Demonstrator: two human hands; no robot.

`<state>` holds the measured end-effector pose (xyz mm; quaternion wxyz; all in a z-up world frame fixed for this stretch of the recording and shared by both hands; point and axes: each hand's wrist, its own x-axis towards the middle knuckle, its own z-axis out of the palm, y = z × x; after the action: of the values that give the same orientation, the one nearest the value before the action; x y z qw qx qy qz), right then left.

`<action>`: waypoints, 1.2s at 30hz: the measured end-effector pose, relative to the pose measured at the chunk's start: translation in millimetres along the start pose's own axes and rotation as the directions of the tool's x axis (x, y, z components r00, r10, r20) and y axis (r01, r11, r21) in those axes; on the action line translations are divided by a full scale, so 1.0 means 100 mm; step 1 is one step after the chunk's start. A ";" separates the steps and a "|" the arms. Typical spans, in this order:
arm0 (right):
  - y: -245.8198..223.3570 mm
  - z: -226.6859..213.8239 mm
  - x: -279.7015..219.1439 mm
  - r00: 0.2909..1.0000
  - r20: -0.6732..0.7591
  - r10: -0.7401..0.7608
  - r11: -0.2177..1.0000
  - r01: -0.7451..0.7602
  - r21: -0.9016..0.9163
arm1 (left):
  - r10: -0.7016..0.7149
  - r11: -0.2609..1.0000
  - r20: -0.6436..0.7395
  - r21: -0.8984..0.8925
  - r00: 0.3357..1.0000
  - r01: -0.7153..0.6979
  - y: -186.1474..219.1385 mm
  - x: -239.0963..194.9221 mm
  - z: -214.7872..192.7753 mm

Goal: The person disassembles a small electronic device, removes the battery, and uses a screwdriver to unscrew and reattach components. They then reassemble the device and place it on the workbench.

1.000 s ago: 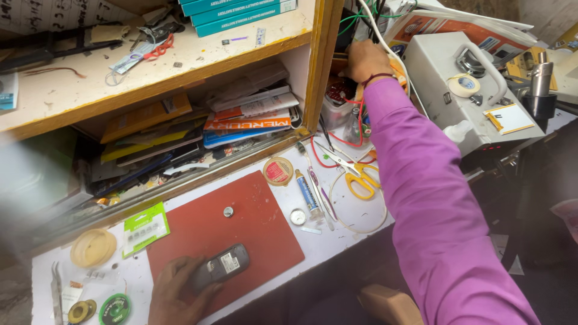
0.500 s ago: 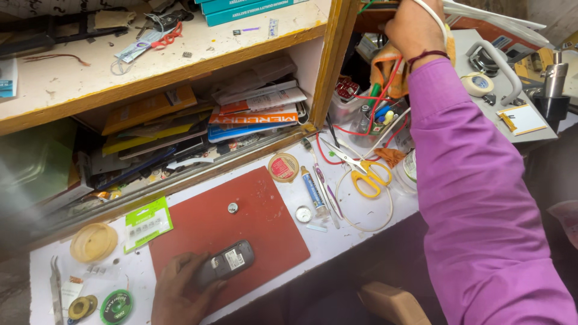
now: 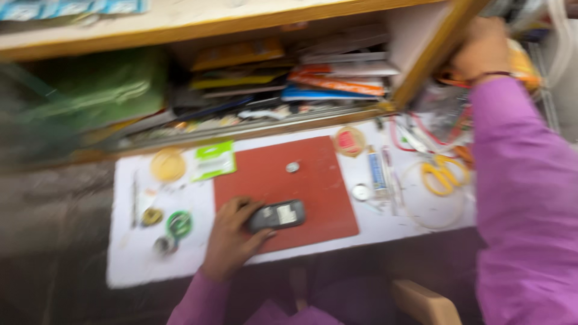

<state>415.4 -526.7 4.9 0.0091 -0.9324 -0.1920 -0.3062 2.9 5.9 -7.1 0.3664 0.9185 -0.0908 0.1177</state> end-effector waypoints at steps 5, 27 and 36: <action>0.18 -0.04 0.03 0.907 0.421 0.031 0.999 -0.023 -0.025 | 0.033 0.999 -0.039 -0.028 0.999 -0.035 0.04 -0.03 -0.01; -1.96 -2.82 -3.47 0.860 0.400 0.318 0.710 -0.496 0.501 | 0.270 0.954 -0.326 -0.038 0.906 -0.297 0.11 -0.45 0.05; -2.65 -2.48 -4.74 0.525 0.697 0.490 0.581 -0.792 0.188 | 0.216 0.976 -0.248 0.033 0.944 -0.215 -0.48 -1.81 0.46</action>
<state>-172.0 -481.4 -92.7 0.3004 -0.9435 0.1171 0.0767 -151.5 22.8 -121.5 0.3574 0.8818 -0.1434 0.2723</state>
